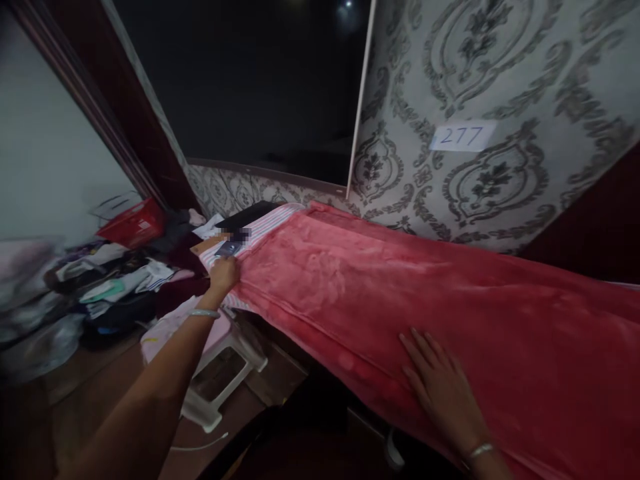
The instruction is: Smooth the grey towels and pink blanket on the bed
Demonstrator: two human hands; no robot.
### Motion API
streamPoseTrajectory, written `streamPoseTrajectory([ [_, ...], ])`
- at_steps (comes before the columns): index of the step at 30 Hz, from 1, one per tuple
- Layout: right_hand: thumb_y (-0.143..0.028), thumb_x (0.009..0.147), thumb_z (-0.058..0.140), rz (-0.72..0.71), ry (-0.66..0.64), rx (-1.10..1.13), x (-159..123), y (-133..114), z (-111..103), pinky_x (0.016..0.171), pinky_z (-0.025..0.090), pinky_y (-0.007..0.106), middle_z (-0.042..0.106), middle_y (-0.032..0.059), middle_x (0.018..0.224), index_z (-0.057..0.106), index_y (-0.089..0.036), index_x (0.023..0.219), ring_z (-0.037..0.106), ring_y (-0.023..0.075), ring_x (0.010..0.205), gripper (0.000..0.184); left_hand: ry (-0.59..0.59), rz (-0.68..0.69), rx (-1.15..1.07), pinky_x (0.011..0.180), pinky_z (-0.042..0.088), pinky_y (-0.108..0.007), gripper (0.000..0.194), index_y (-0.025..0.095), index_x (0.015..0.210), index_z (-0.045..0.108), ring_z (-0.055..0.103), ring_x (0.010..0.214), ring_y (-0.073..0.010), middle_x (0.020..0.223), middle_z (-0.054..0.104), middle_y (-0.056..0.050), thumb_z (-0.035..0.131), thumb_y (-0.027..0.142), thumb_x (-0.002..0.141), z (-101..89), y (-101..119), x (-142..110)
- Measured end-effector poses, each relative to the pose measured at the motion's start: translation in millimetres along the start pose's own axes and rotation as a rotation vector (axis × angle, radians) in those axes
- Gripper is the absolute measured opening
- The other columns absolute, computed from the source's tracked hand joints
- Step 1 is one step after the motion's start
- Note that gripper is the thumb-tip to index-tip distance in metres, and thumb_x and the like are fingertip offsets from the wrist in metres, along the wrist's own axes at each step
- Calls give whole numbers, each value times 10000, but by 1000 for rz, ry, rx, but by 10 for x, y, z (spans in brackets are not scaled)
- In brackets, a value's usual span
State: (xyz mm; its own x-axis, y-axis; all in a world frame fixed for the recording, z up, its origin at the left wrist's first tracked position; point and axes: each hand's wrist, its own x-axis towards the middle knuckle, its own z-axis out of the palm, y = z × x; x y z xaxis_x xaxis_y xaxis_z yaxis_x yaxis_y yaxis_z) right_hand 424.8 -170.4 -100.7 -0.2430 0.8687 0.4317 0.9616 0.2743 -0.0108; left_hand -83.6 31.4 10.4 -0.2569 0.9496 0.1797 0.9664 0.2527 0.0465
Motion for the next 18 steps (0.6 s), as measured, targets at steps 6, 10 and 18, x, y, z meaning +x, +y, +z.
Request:
streamPoseTrajectory([
  [6,-453,1015,365,49,-68,53,55,-20,-95,1113,465,531,477,52,1563,531,-290,1501,460,283,1428,539,-109,17,-5,920,535,-480,386,112,1168,711,631,1166,-386,1253,655,-244,467,220,889,-99,-61,309],
  [10,-492,1004,403,101,-133,234,237,71,-289,1070,515,542,641,91,1389,674,-262,1354,615,297,1270,499,-118,123,-28,984,507,-456,429,138,1269,663,595,1252,-361,1344,628,-220,466,291,920,-139,130,582],
  [18,-461,1008,383,134,100,373,786,29,-350,975,599,541,752,63,1167,746,-307,1214,705,316,1105,446,-191,182,-122,887,500,-288,345,129,1114,709,677,1133,-259,1233,707,-207,484,336,954,-84,668,1198],
])
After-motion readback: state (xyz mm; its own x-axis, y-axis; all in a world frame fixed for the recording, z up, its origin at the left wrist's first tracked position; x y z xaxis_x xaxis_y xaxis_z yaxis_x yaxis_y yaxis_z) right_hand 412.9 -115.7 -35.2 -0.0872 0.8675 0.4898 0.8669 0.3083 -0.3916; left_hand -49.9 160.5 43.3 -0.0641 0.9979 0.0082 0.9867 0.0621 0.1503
